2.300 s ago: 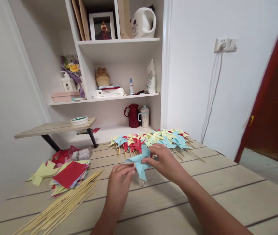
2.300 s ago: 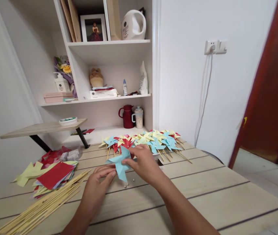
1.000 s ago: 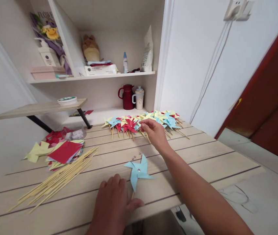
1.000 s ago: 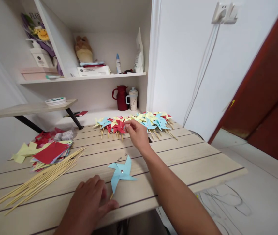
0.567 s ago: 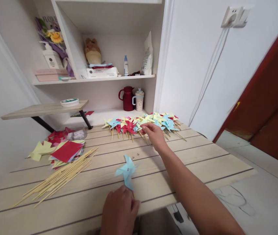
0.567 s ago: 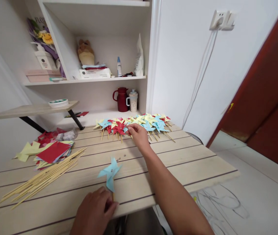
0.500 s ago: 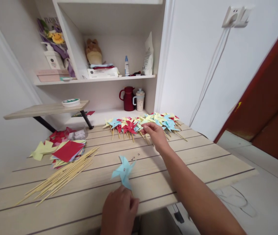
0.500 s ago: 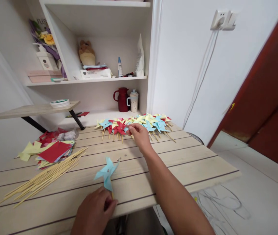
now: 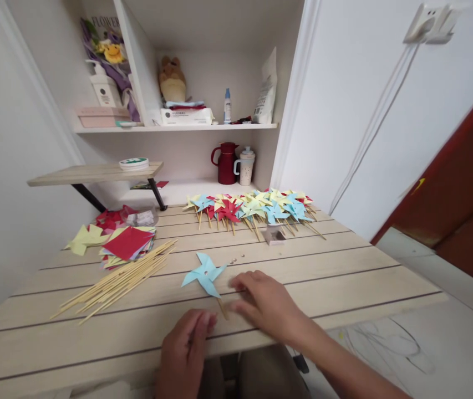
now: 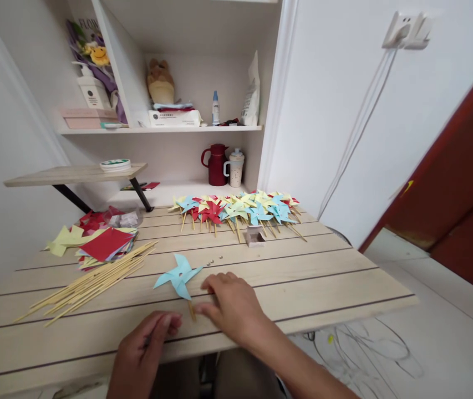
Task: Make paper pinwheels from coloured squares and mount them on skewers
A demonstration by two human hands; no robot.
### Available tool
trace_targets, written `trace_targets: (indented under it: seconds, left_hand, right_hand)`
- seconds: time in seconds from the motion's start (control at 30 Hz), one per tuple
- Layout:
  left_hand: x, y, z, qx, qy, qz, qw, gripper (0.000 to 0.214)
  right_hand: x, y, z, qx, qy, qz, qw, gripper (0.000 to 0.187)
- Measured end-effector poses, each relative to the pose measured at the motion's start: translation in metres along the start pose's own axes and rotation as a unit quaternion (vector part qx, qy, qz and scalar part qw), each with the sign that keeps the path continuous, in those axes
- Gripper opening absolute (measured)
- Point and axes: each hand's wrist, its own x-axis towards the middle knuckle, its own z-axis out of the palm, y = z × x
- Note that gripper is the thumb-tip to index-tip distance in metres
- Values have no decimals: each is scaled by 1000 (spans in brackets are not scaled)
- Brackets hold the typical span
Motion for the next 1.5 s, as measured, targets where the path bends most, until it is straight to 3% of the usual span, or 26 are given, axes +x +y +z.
trace_targets:
  seconds: [0.13, 0.2, 0.37, 0.47, 0.6, 0.67, 0.8, 0.9, 1.0, 1.07, 1.2, 1.33, 1.5]
  left_hand:
    - [9, -1, -17, 15, 109, -26, 994, 37]
    - [16, -6, -24, 45, 151, -37, 987, 36]
    - [24, -13, -31, 21, 144, -112, 983, 38]
    - [19, -9, -33, -26, 200, -173, 964, 41]
    - [16, -11, -39, -137, 317, -194, 918, 40]
    - [18, -16, -40, -177, 334, -190, 906, 39]
    - [24, -20, -35, -207, 266, -199, 920, 40]
    - [28, -12, -27, -240, 211, -213, 923, 42]
    - [29, -6, -21, -246, 192, -209, 927, 43]
    - [29, -5, -20, -234, 184, -200, 933, 43]
    - [26, -5, -19, -189, 151, -191, 951, 45]
    - [20, 1, -14, -167, 99, -198, 961, 49]
    - [5, 10, -9, -165, 158, -210, 951, 51]
  right_hand:
    - [0, -22, 27, -107, 27, -1, 994, 37]
    - [3, -26, 33, -138, 34, 3, 990, 27]
    - [11, -22, 23, -147, -25, 16, 989, 5]
    - [13, -16, 17, -152, -34, 16, 988, 5]
    - [15, -4, 19, -82, -5, 4, 997, 8]
    - [16, 4, 21, 13, 8, 20, 1000, 11]
    - [22, 16, 21, 232, -12, 67, 970, 15]
    - [23, 20, 20, 286, 7, 75, 955, 19]
    - [17, 16, 18, 202, 44, 73, 976, 18]
    - [10, 10, 15, 78, 38, 77, 993, 14]
    - [2, -1, 12, -85, 0, 79, 993, 8]
    - [8, -3, 15, -123, -12, 86, 989, 12]
    - [15, 7, 21, -83, 19, 82, 993, 13]
